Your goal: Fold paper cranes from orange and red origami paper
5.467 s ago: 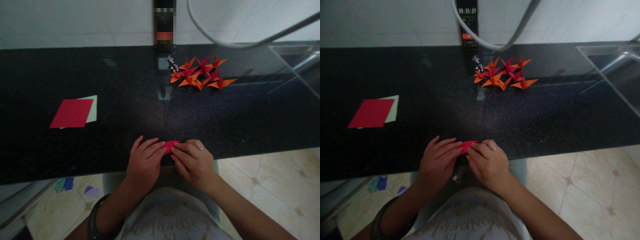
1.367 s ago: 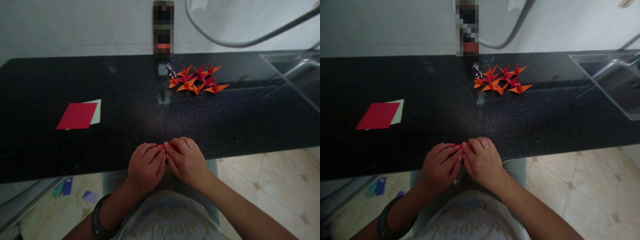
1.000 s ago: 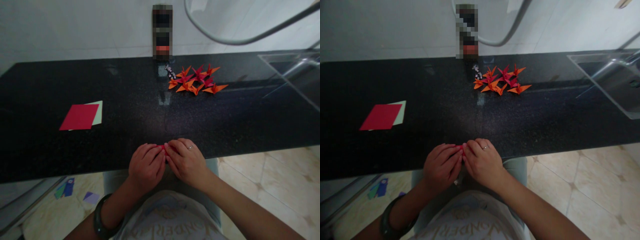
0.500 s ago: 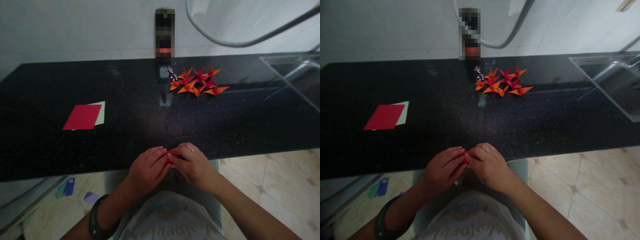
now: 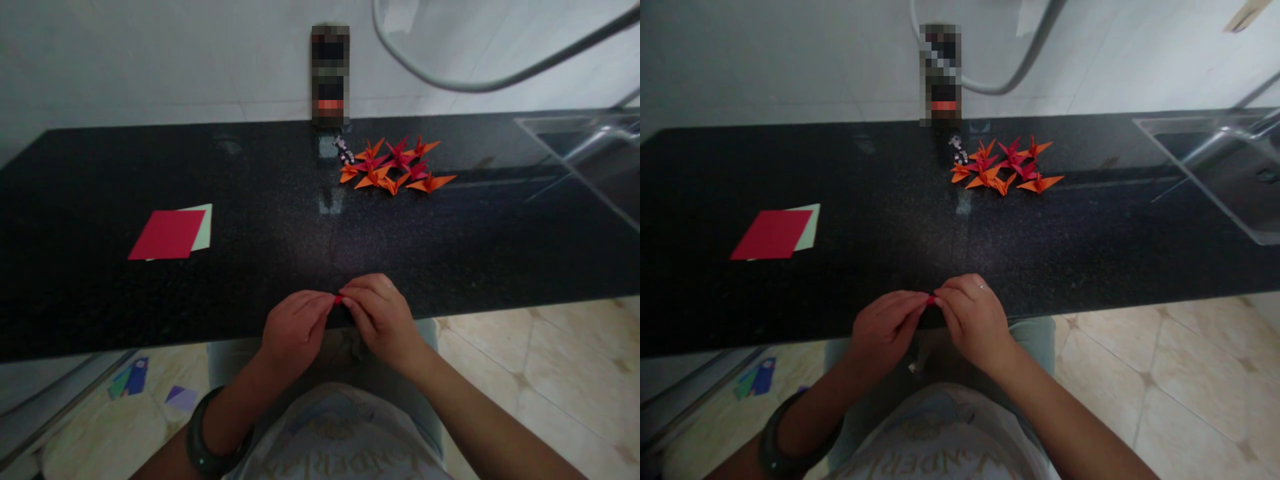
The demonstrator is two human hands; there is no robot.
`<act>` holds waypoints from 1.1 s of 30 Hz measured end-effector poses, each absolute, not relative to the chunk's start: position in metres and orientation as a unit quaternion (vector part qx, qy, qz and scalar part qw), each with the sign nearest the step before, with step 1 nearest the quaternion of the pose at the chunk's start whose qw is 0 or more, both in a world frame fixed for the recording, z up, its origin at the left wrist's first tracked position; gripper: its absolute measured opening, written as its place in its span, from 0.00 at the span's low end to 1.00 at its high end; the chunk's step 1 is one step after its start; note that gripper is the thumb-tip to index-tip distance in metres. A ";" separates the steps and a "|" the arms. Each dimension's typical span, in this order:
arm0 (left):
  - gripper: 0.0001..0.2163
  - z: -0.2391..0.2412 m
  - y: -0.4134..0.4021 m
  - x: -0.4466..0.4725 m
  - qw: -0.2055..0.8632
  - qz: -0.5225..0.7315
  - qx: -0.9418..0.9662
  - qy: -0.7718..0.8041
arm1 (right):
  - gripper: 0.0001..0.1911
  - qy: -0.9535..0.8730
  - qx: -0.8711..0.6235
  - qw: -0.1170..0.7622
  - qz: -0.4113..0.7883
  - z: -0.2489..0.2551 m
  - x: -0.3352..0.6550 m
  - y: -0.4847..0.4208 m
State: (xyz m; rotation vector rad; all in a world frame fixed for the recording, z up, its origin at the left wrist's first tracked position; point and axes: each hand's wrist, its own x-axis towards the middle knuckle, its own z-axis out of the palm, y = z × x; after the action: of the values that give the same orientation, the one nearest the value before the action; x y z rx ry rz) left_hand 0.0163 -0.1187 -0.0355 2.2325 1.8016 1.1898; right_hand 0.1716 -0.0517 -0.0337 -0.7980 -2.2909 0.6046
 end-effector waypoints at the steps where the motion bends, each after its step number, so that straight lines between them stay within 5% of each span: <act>1: 0.07 -0.034 -0.117 0.018 0.022 0.390 0.698 0.600 | 0.09 -0.845 -0.334 0.342 0.238 -0.034 0.169 -0.051; 7: 0.07 -0.032 -0.109 0.028 0.082 0.465 0.543 0.695 | 0.20 -0.643 -0.474 0.483 0.360 -0.035 0.153 -0.045; 12: 0.08 -0.035 -0.101 0.034 0.137 0.525 0.507 0.669 | 0.05 -0.725 -0.427 0.386 0.379 -0.031 0.152 -0.045; 33: 0.06 -0.031 -0.102 0.027 0.161 0.451 0.631 0.611 | 0.13 -0.834 -0.332 0.354 0.261 -0.032 0.158 -0.049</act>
State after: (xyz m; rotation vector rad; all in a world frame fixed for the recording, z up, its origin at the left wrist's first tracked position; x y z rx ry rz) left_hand 0.0272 -0.1021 -0.0309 1.8009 1.7441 1.2863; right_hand 0.1582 -0.0495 -0.0319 -0.8584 -2.1570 0.6741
